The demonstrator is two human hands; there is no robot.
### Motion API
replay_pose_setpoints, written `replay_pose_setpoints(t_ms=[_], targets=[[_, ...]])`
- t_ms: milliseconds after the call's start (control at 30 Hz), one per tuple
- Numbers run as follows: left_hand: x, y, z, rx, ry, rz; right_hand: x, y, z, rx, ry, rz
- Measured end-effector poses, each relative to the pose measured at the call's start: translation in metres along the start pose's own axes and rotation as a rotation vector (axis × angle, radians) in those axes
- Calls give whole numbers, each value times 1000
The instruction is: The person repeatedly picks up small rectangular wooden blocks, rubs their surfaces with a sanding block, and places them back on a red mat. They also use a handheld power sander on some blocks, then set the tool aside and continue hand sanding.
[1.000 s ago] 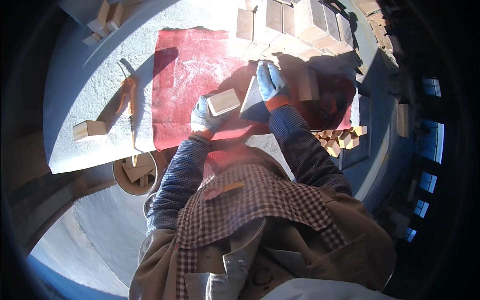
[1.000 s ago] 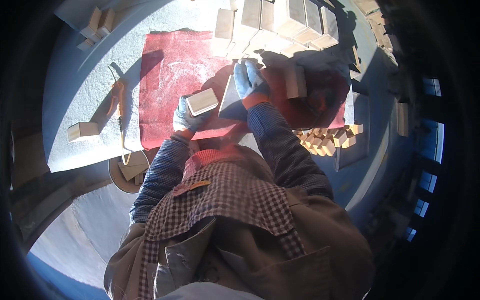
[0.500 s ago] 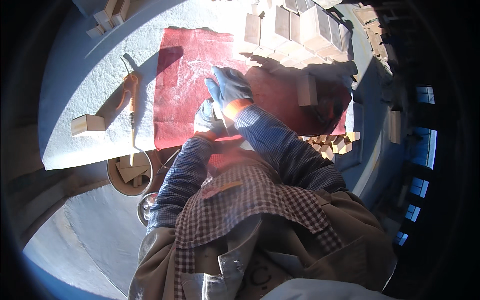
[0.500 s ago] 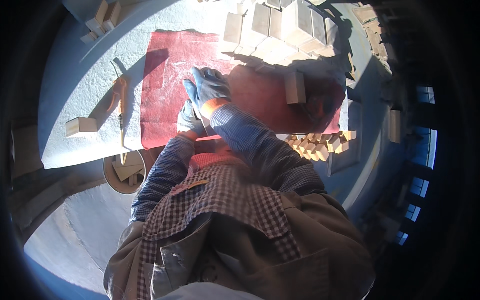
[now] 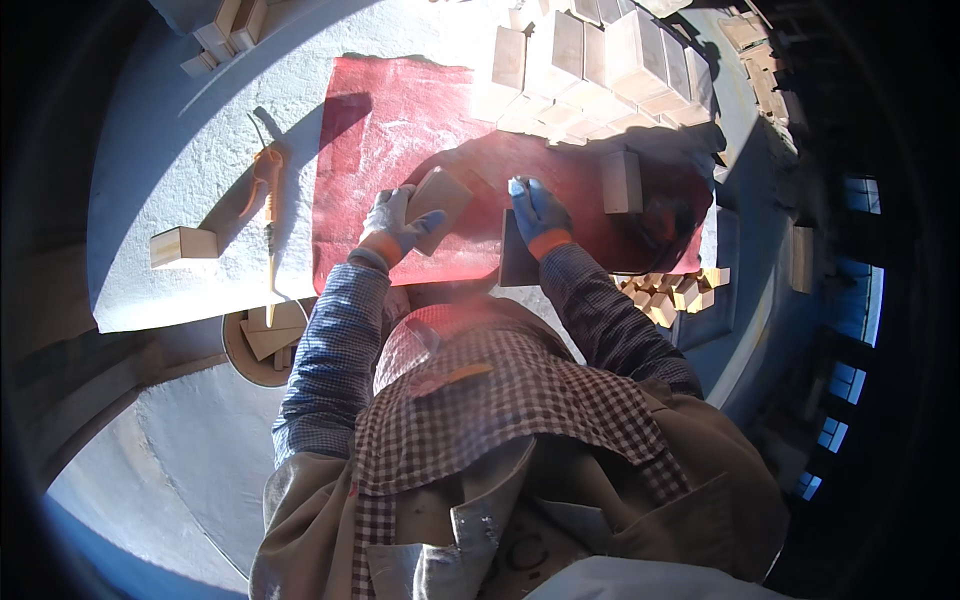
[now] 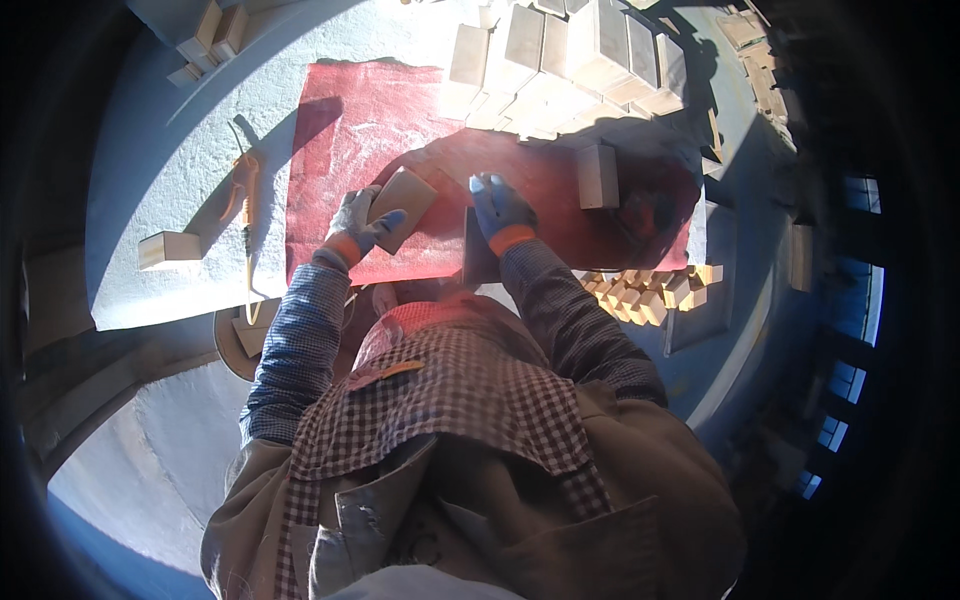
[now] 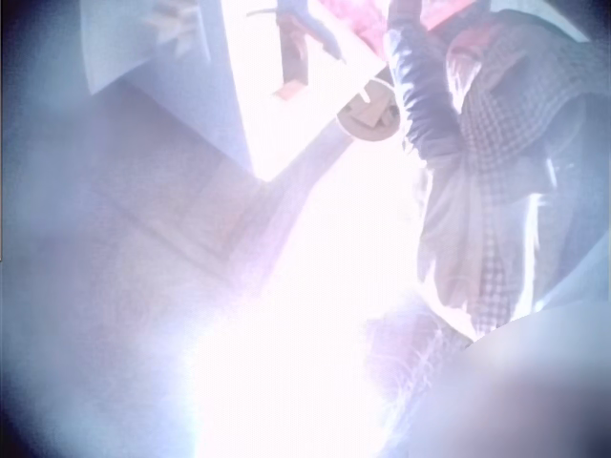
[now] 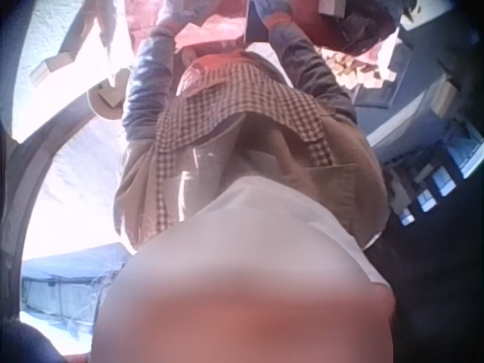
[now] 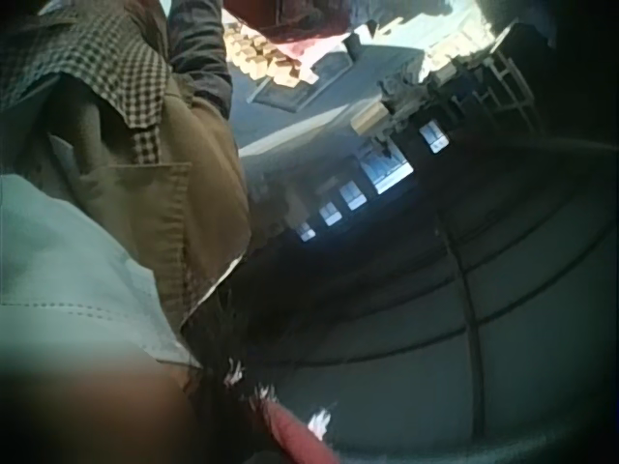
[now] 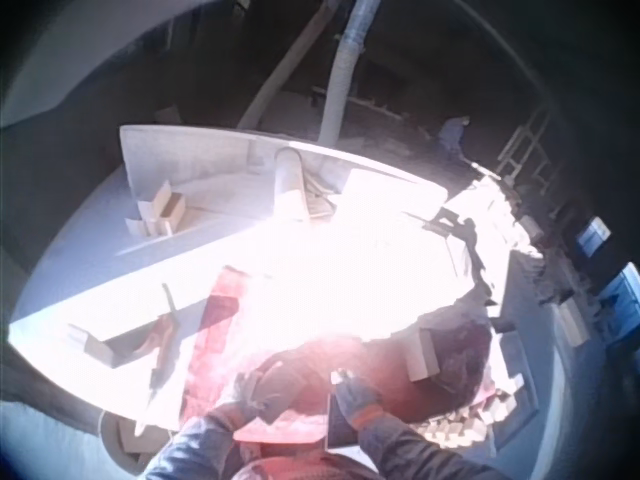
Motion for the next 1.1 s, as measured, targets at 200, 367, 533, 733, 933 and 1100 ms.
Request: replay_pose_setpoints(t_ms=[200,367,533,733,933,1100], targets=[[70,-1,-44,-210,659,-124,-37,-94,-43,125,-52,263],[45,0,-59,-566,688,207,-34,-136,-115,389,-168,697],[59,10,-48,-259,623,124,-104,-122,-80,424,-101,445],[54,12,-47,-356,522,256,-42,-135,-107,516,-288,645],[57,16,-44,-268,662,86,-86,-98,-101,341,-320,486],[57,17,-40,-288,684,57,-125,-57,-65,367,-273,87]])
Point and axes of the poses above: each hand's wrist, its own x-axis away from the middle knuckle, its own z-axis out of the back of the hand, y = z × x, the point moved 3 cm from there along -x, towards the middle knuckle, and after that the axes turned 8 degrees about -y, right-handed, at the moved point
